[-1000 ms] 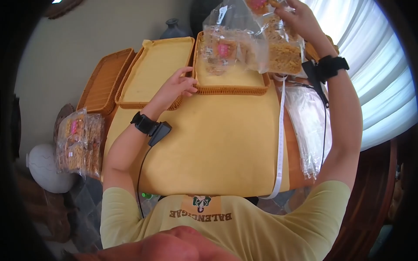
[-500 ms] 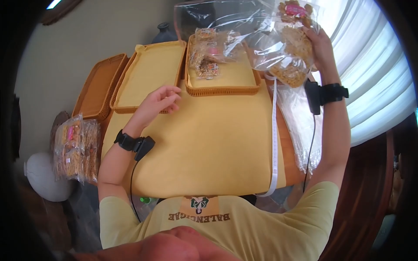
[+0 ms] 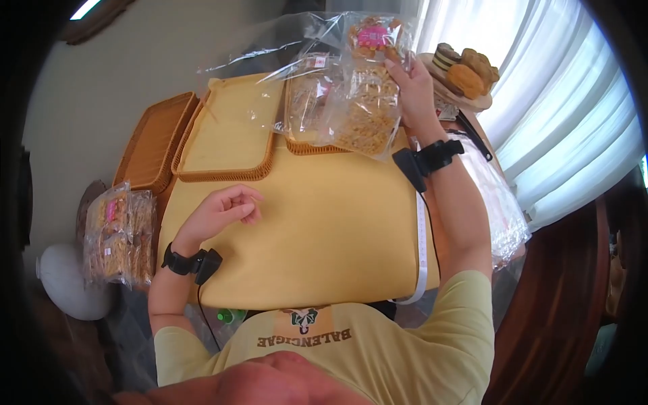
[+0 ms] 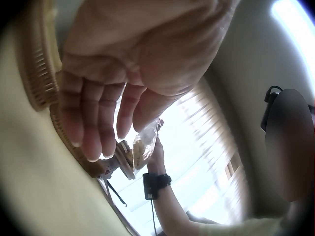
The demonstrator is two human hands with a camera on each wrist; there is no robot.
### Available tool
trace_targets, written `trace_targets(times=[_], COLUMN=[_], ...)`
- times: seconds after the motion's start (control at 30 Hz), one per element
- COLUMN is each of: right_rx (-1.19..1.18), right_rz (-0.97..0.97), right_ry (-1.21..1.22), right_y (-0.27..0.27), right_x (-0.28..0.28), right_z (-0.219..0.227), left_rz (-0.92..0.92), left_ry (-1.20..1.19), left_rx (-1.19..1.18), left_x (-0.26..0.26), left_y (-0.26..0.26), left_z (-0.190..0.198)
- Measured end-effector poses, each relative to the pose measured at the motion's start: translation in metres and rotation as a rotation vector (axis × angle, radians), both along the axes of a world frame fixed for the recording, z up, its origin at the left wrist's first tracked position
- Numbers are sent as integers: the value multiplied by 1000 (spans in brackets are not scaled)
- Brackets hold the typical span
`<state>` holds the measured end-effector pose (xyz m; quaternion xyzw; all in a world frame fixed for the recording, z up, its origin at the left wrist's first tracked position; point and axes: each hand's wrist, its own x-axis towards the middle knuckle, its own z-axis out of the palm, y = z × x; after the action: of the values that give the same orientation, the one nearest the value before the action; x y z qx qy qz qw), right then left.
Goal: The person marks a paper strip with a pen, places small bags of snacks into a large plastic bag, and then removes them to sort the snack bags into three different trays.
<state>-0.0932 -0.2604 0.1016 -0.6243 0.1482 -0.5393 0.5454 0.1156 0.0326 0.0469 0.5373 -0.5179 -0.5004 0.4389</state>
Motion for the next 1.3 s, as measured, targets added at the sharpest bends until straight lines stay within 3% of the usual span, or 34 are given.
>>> trace_targets(times=[0.47, 0.53, 0.73, 0.87, 0.93, 0.97, 1.0, 1.07, 1.1, 1.13, 1.23, 1.3], right_rx=[-90, 10, -126, 25, -126, -207, -212, -745, -1148, -1151, -402, -456], right_rz=[-136, -75, -21, 184, 133, 80, 88, -17, -148, -141, 2, 29], right_ry=[265, 164, 294, 374, 522, 774, 777, 839, 541, 541, 846, 752], right_y=[-24, -11, -2, -3, -9, 18, 20, 18, 13, 3, 1, -6], right_x=[-6, 8, 69, 125, 155, 151, 156, 168, 170, 169, 161, 153], right_z=[-15, -4, 10, 5, -9, 9, 8, -4, -15, -21, -22, -27], left_rz=[50, 66, 88, 77, 65, 41, 50, 16, 23, 13, -4, -17], left_ry=[40, 41, 54, 114, 112, 110, 114, 92, 96, 76, 37, 15], left_rx=[23, 5, -26, 9, 12, 17, 16, -13, -15, -16, -30, -41], left_x=[-2, -2, 2, 3, 4, 5, 5, 7, 7, 8, 10, 10], left_y=[13, 15, 14, 14, 12, 12, 12, 12, 13, 13, 14, 15], left_z=[-16, -16, -21, -24, -29, -31, -34, -36, -36, -36, -36, -36])
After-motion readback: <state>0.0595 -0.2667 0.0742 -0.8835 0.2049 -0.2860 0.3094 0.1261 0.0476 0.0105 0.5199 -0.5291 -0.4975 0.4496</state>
